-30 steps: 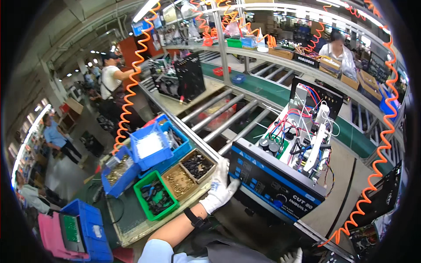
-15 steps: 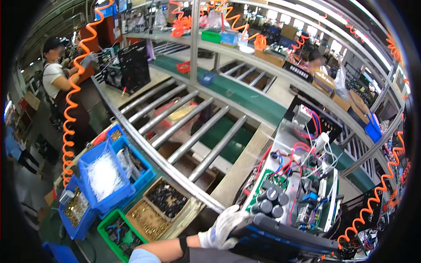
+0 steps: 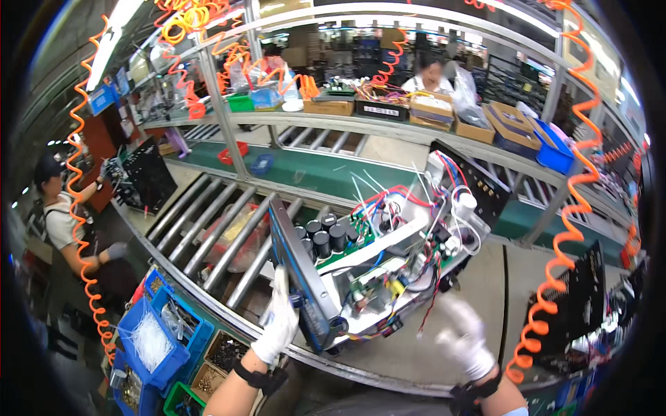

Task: Assemble internal components and casing of industrial welding machines on a factory line.

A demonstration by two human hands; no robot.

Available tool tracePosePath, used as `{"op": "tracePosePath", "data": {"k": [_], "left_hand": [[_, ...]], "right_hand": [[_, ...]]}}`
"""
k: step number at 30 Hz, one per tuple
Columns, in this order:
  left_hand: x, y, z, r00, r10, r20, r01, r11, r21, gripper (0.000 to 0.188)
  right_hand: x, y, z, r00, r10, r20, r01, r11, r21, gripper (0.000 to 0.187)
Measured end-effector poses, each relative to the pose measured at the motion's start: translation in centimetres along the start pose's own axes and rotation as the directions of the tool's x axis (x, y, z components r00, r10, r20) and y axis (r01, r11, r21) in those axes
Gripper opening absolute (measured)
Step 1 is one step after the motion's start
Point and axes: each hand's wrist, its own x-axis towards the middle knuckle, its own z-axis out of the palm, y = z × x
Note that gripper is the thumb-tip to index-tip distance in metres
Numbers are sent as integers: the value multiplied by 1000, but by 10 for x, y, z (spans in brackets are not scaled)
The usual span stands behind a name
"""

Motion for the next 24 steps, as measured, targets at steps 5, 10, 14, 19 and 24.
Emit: {"op": "tracePosePath", "data": {"k": [5,10,14,19,24], "left_hand": [[-41,54,-21,754,-606,254,655,662,-365,58],[-79,118,-51,639,-675,370,656,728,196,57],[-113,166,-61,701,-615,362,560,788,255,57],[-191,205,-98,412,-779,472,669,610,423,67],[-277,205,-128,275,-895,351,831,405,382,64]], "right_hand": [[76,94,-116,856,307,-416,-260,951,166,65],[133,180,-122,928,214,-305,-237,971,-41,70],[166,255,-133,969,146,-198,-120,983,138,35],[171,315,-148,955,203,-216,-219,974,-52,20],[110,325,-172,977,-72,-199,-9,927,-376,49]]}}
